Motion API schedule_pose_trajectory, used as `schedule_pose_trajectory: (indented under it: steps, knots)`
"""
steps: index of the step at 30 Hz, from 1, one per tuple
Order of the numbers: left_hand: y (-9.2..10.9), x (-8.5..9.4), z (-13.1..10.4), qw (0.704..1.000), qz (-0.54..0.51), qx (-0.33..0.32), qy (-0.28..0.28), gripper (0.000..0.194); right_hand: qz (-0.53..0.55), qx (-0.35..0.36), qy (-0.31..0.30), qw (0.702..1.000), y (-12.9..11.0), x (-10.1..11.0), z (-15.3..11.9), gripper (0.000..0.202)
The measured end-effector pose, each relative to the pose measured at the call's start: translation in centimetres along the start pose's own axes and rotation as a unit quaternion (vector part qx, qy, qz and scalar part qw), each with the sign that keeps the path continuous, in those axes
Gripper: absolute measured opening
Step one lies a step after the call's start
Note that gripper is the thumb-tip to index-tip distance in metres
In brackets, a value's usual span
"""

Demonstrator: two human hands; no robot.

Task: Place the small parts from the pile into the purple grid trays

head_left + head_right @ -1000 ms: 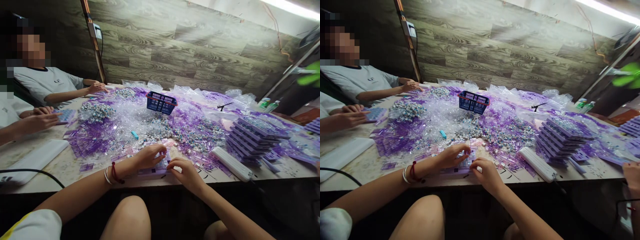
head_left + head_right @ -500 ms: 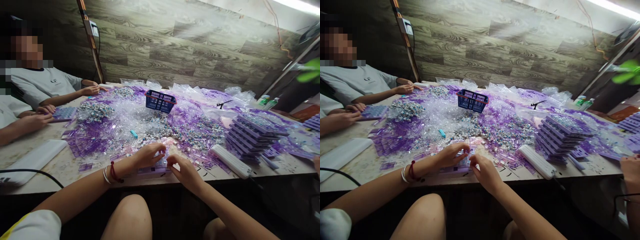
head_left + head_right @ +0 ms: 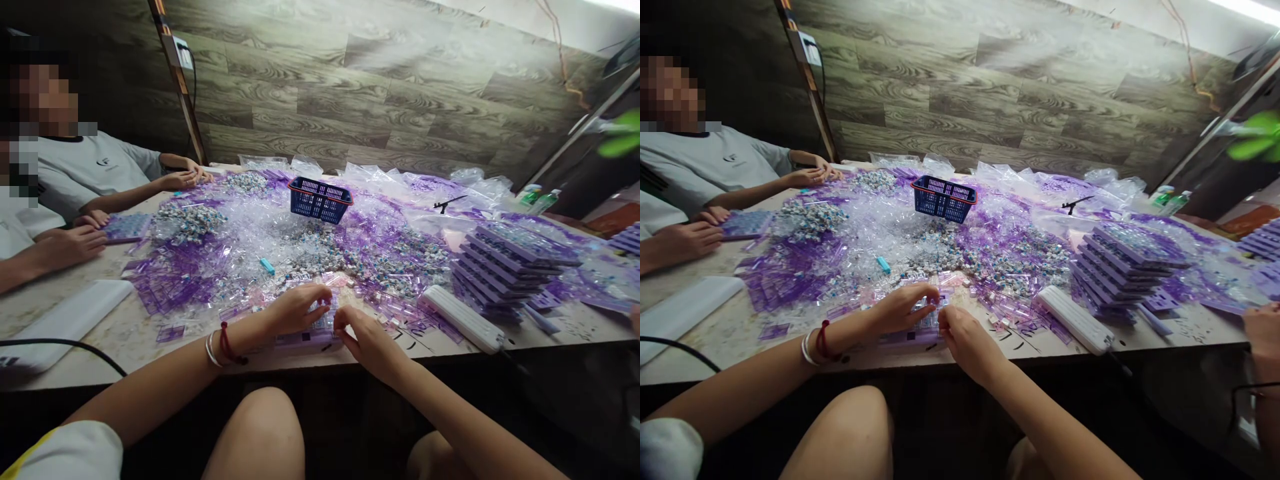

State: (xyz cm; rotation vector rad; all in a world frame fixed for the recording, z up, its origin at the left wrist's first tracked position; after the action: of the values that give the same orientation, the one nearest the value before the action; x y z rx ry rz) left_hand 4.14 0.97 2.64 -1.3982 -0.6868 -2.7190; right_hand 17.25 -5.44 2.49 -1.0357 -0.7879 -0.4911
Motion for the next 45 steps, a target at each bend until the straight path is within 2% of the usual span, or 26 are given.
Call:
schedule_pose_trajectory:
  steps: [7, 11, 14, 17, 20, 25, 31, 38, 45]
  knots:
    - [-0.2, -0.1, 0.0, 1.0, -0.02, 0.006, 0.008, 0.013, -0.022, -0.005, 0.022, 1.0, 0.6, 0.0, -0.1, 0.015]
    - [0.0, 0.5, 0.1, 0.999, -0.037, -0.012, 0.025, 0.013, -0.011, -0.001, 0.075, 0.997, 0.3, 1.3, -0.2, 0.009]
    - [1.2, 1.0, 0.3, 0.997, -0.054, -0.051, 0.021, 0.015, 0.031, 0.007, 0.107, 0.994, 0.2, 2.3, -0.2, 0.014]
    - [2.4, 0.9, 0.3, 0.995, -0.06, -0.075, -0.001, 0.016, 0.044, 0.021, 0.075, 0.996, 0.0, 2.2, -0.3, 0.014]
    - [3.0, 0.5, 0.1, 0.997, -0.016, -0.075, -0.024, 0.018, 0.035, 0.011, 0.044, 0.998, -0.1, 1.8, -0.4, 0.009]
    - [3.3, 0.2, 0.1, 0.99, 0.056, -0.113, -0.056, 0.024, 0.036, -0.007, 0.041, 0.998, 0.6, 2.0, -0.7, 0.006]
    - [3.0, 0.1, 0.2, 0.987, 0.043, -0.149, -0.04, 0.017, 0.05, -0.006, 0.05, 0.997, 1.6, 2.1, -0.9, 0.01]
    - [3.0, 0.1, 0.2, 0.988, 0.04, -0.145, -0.032, 0.016, 0.065, 0.028, 0.058, 0.996, 1.0, 1.6, -0.8, 0.017]
    - [3.3, 0.0, 0.3, 0.982, 0.006, -0.181, -0.06, 0.013, 0.078, 0.028, 0.041, 0.996, 1.3, 1.3, -0.8, 0.019]
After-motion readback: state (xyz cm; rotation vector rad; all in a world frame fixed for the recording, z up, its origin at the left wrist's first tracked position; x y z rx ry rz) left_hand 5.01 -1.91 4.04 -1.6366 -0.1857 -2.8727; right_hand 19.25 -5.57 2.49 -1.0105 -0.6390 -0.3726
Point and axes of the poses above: each hand's wrist, its own z-axis towards the middle knuckle, its own x-axis out of the back of the hand, y = z × x, the point moved 5 cm from there along z, towards the middle knuckle, and after that the axes turned 8 degrees about -x, right-handed, at the moved point
